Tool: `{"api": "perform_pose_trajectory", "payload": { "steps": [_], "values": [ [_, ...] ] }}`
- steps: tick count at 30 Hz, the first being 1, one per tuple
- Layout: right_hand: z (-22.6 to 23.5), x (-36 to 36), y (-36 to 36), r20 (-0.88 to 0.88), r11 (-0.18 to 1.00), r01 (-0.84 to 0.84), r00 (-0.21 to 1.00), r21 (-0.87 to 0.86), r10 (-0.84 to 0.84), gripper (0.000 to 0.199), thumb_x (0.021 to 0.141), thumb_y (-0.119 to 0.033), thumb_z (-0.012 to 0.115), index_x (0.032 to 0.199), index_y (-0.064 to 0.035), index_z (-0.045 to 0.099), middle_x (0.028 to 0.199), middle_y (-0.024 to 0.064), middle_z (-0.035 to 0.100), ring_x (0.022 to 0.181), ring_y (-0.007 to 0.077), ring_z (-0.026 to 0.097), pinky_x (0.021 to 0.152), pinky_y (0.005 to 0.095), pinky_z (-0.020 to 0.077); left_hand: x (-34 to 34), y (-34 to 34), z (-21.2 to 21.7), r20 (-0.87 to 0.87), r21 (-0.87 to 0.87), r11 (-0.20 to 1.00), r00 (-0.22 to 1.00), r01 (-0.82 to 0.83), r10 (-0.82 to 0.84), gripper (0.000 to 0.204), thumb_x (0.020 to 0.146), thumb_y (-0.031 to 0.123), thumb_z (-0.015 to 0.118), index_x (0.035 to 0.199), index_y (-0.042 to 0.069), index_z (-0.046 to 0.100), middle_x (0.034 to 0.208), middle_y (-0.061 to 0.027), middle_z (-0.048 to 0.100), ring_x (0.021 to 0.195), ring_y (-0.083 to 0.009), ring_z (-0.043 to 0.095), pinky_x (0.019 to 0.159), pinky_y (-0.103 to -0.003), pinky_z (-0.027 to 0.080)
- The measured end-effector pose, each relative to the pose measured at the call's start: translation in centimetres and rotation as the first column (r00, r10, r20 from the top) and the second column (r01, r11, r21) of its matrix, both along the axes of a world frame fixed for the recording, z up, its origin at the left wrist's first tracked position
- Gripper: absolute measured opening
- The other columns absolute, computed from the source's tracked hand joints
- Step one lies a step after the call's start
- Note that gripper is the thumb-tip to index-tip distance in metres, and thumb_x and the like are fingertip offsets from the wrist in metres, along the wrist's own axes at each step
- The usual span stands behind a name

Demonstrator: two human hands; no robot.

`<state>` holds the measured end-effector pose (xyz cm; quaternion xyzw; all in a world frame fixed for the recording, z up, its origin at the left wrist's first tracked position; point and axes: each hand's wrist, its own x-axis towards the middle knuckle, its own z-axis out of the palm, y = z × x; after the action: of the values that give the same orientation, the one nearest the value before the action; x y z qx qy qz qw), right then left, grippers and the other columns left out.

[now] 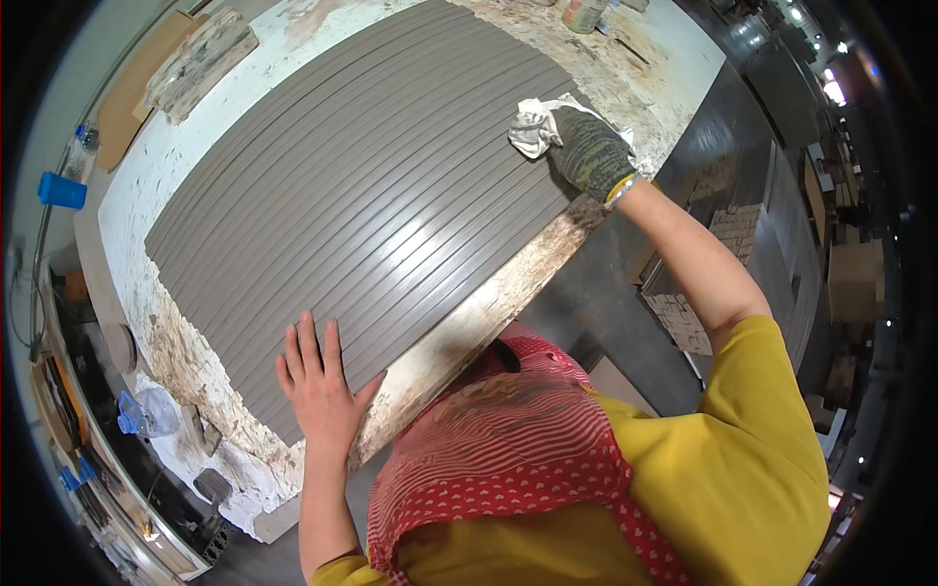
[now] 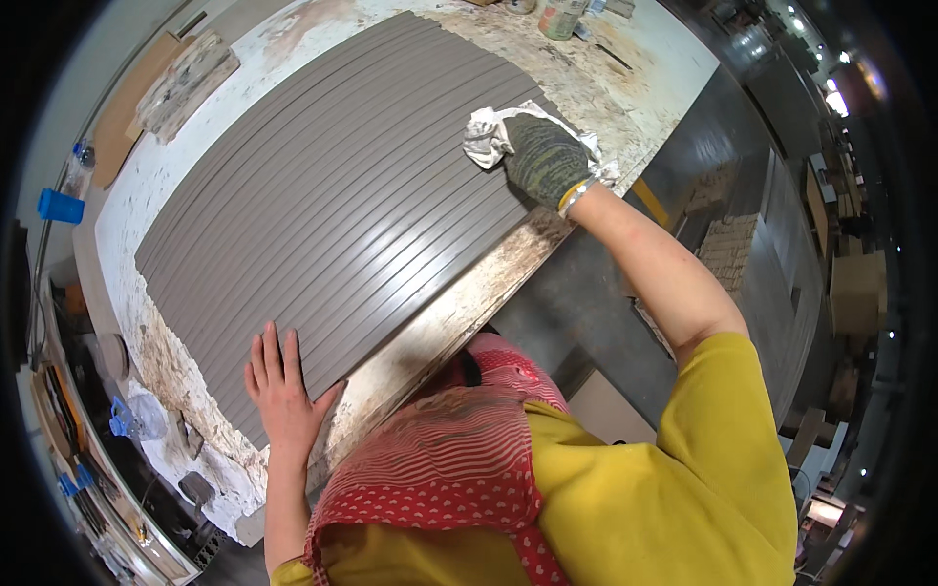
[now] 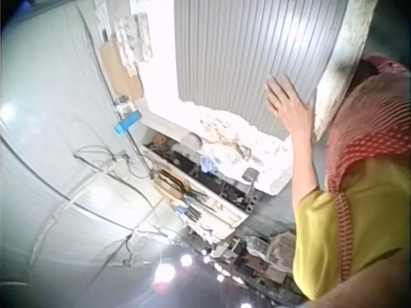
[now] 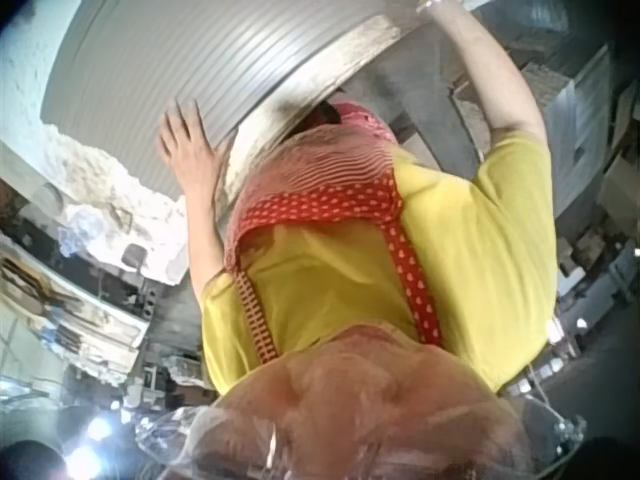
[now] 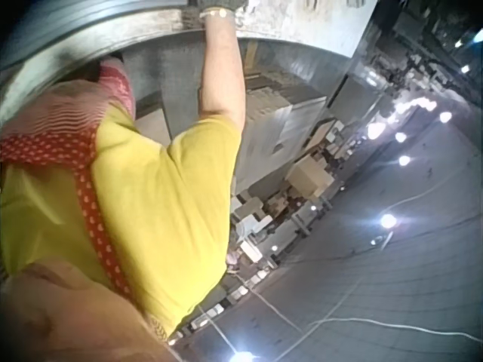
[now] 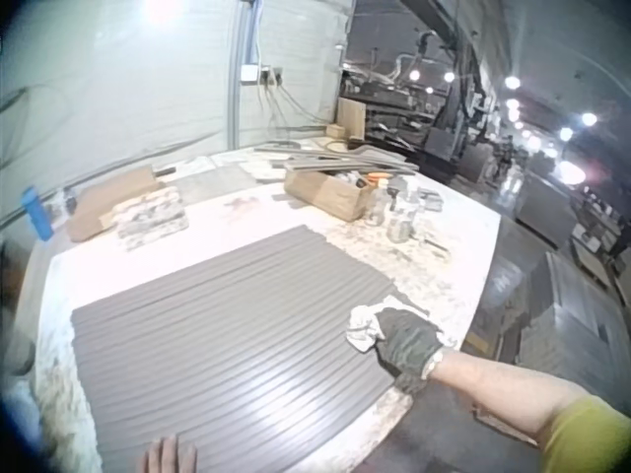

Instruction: The person cleans a grooved wood panel by hand using a cloth. They wipe across the entire surface multiple times, periodically applying a liquid from a bottle to the cloth before resuming the wiping.

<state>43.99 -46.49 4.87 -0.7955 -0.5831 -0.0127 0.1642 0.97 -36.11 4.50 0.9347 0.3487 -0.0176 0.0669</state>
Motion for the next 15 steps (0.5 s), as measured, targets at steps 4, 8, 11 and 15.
{"api": "perform_pose_trajectory", "payload": {
  "steps": [4, 8, 11, 15],
  "values": [
    [1.6, -7.4, -0.7, -0.118, 0.999, -0.032, 0.992, 0.015, 0.034, 0.016, 0.075, -0.005, 0.056, 0.090, -0.0020, 0.062, 0.084, 0.0163, 0.063, 0.083, 0.0291, 0.063, 0.075, 0.0387, 0.0502, 0.3, 0.1, -0.2, 0.000, -0.004, 1.000, 1.000, 0.012, -0.012, 0.095, 0.065, 0.043, 0.079, 0.142, 0.008, 0.036, 0.153, -0.0149, 0.024, 0.139, -0.0361, 0.022, 0.110, -0.052, 0.017],
    [-2.2, -0.1, -0.5, -0.304, 0.981, 0.128, 0.938, -0.144, -0.167, 0.020, 0.075, -0.007, 0.055, 0.092, -0.0035, 0.063, 0.086, 0.0181, 0.065, 0.084, 0.0291, 0.064, 0.078, 0.0409, 0.0501, -0.1, 0.1, 0.2, 0.010, -0.007, 1.000, 1.000, 0.015, -0.015, 0.095, 0.064, 0.043, 0.079, 0.142, 0.008, 0.037, 0.152, -0.0148, 0.025, 0.139, -0.0362, 0.023, 0.110, -0.052, 0.018],
    [-1.5, 1.7, -0.4, -0.130, 0.999, 0.018, 0.991, -0.026, -0.022, 0.020, 0.075, -0.006, 0.053, 0.093, -0.0055, 0.064, 0.082, 0.0161, 0.065, 0.081, 0.0295, 0.064, 0.074, 0.0394, 0.0506, 0.1, 0.1, 0.3, 0.015, 0.004, 1.000, 1.000, 0.012, -0.012, 0.094, 0.064, 0.042, 0.079, 0.141, 0.009, 0.037, 0.152, -0.0147, 0.025, 0.139, -0.0363, 0.024, 0.110, -0.053, 0.019],
    [1.8, -14.2, 1.1, -0.811, 0.879, 0.167, -0.340, 0.447, 0.477, 0.028, 0.093, -0.015, 0.050, 0.116, -0.0002, 0.055, 0.112, 0.0156, 0.060, 0.090, 0.0210, 0.064, 0.082, 0.0315, 0.0521, 0.1, -0.1, -0.2, 0.027, 0.009, 1.000, 1.000, 0.004, -0.004, 0.094, 0.064, 0.042, 0.079, 0.141, 0.009, 0.037, 0.152, -0.0146, 0.026, 0.138, -0.0364, 0.025, 0.109, -0.053, 0.021]
  ]
}}
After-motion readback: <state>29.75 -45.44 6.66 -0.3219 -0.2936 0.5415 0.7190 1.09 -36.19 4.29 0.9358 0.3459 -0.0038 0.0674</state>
